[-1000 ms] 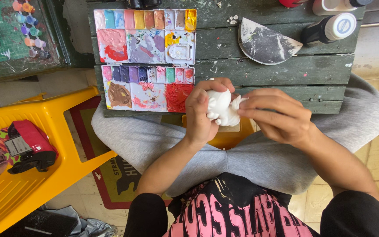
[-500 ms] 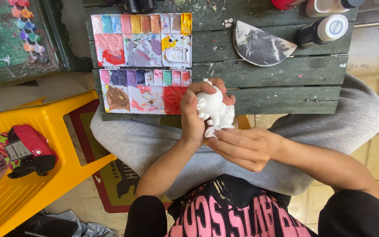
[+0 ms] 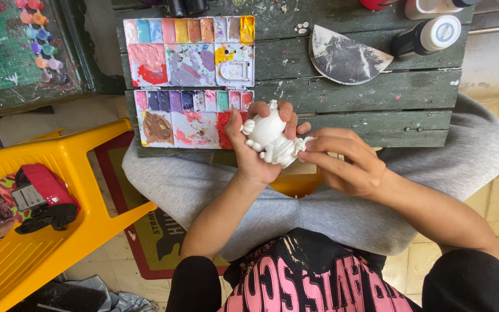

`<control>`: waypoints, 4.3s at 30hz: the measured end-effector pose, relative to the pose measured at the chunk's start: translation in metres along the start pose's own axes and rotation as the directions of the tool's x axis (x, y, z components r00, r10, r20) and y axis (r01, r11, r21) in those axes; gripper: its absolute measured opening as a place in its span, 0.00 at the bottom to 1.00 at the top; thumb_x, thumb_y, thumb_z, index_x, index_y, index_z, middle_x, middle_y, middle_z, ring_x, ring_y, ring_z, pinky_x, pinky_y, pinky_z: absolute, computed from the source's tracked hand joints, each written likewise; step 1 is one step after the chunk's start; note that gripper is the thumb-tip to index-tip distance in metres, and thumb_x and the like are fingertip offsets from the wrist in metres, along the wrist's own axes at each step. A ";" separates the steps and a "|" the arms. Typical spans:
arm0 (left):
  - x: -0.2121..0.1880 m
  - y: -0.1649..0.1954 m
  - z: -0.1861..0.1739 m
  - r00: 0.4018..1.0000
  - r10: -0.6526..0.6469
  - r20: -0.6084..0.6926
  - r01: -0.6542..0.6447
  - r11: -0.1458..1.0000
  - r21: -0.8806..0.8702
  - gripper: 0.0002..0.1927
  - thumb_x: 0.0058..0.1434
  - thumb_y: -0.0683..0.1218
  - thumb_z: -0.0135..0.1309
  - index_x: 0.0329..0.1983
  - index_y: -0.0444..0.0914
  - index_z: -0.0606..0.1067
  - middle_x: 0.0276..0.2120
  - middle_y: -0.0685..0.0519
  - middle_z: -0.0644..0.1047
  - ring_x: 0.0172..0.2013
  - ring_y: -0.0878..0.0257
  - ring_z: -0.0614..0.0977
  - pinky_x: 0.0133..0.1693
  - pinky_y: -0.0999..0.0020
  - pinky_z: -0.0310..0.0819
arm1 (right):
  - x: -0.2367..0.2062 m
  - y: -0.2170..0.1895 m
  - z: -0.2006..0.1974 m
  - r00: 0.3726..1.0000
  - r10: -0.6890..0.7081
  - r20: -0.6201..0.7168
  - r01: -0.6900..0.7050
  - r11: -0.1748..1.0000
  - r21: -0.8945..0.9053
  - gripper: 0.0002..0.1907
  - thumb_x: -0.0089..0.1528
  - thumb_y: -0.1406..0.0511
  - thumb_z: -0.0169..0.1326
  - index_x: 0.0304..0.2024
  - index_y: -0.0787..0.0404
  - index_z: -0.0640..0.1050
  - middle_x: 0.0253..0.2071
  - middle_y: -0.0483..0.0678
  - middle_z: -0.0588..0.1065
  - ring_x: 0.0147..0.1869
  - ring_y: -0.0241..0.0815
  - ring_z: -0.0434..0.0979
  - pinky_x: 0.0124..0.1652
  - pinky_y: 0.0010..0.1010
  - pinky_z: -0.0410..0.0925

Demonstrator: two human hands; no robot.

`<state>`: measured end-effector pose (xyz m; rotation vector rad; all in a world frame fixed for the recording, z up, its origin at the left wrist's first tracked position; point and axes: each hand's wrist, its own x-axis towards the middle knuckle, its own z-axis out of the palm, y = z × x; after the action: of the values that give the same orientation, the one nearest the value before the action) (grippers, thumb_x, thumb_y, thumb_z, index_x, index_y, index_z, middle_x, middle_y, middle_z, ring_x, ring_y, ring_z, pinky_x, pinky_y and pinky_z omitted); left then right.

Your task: The person sits on the floor at a low table and unwraps a small white clay figurine from newspaper and bubble wrap. They then wipe the figurine with a tissue and rub its surface with a sponge pad, turning it to clean different sides.

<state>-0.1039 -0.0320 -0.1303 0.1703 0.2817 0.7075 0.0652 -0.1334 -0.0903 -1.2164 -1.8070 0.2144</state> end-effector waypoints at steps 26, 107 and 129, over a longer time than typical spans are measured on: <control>0.001 0.006 0.015 0.995 0.074 0.065 -0.061 0.981 -0.183 0.26 0.72 0.71 0.39 0.45 0.49 0.74 0.39 0.54 0.71 0.37 0.65 0.72 0.58 0.56 0.60 | 0.006 -0.017 0.015 0.942 0.319 -0.107 -0.273 0.911 0.309 0.15 0.61 0.83 0.59 0.48 0.71 0.77 0.48 0.56 0.77 0.53 0.47 0.81 0.50 0.33 0.76; -0.006 0.000 -0.003 0.997 0.063 -0.035 -0.045 0.925 0.378 0.46 0.62 0.56 0.69 0.74 0.41 0.56 0.50 0.50 0.74 0.54 0.58 0.78 0.55 0.59 0.75 | 0.012 0.014 -0.030 0.843 0.510 0.172 -0.508 0.650 0.565 0.15 0.54 0.74 0.70 0.39 0.69 0.78 0.42 0.52 0.78 0.42 0.37 0.79 0.41 0.26 0.71; -0.010 -0.002 -0.004 0.995 0.092 -0.044 -0.070 0.928 0.365 0.47 0.58 0.56 0.71 0.72 0.40 0.57 0.53 0.52 0.72 0.57 0.58 0.78 0.60 0.59 0.74 | 0.015 0.020 -0.018 0.859 0.508 0.065 -0.450 0.687 0.570 0.16 0.54 0.73 0.71 0.42 0.66 0.79 0.43 0.48 0.73 0.44 0.34 0.74 0.44 0.23 0.69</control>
<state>-0.1111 -0.0395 -0.1327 0.5170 0.4661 0.7386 0.0908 -0.1175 -0.0830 -1.1985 -1.1582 0.9192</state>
